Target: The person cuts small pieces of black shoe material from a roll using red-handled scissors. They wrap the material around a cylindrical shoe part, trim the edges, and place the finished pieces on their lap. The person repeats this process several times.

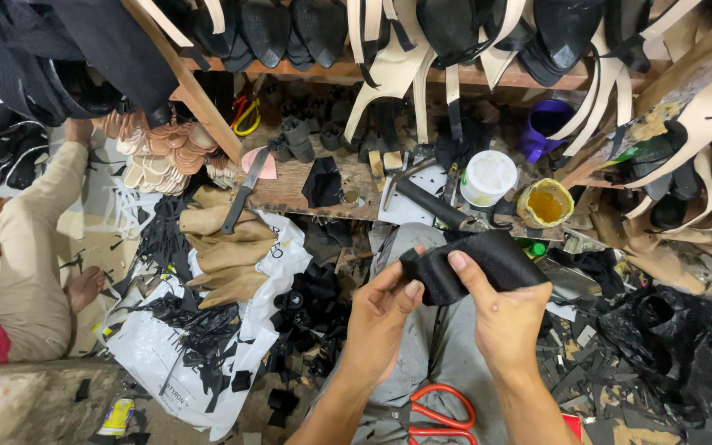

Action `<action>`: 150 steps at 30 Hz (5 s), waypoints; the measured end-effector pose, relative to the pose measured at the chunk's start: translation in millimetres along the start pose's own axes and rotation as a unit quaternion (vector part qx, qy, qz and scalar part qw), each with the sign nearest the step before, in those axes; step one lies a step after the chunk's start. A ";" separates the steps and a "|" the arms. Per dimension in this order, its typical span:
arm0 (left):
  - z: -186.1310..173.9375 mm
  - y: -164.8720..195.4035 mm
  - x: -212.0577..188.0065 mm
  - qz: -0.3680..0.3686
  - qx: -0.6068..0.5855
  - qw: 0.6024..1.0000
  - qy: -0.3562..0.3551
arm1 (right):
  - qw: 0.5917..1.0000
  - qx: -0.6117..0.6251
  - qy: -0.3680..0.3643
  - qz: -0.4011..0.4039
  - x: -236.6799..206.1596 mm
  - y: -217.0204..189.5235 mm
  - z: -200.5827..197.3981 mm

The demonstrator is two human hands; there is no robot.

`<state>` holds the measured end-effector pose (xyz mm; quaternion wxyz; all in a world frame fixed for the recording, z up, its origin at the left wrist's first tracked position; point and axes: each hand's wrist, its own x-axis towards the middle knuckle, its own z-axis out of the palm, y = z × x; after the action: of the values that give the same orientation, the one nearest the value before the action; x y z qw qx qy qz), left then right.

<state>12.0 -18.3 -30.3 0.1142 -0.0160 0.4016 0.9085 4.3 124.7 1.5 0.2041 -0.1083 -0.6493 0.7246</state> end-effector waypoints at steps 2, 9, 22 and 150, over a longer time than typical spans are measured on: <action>6.5 4.4 -1.9 0.027 0.024 0.999 -0.006 | 0.998 -0.064 0.020 -0.008 -9.0 -2.7 -0.7; 27.1 25.7 -13.3 0.101 0.147 0.984 -0.005 | 0.999 -0.033 0.010 -0.017 -29.7 -9.2 -10.8; 10.3 27.2 -25.3 0.018 0.053 0.989 -0.135 | 0.990 0.128 -0.064 0.007 -26.4 -6.3 -27.1; 10.3 -1.6 -0.4 0.116 0.276 0.954 -0.005 | 0.994 -0.083 0.002 -0.065 -36.0 0.6 7.5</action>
<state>13.4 -9.8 -24.5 0.0098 0.0679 0.6350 0.7695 33.2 102.2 -1.9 0.2426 -0.0841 -0.7127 0.6528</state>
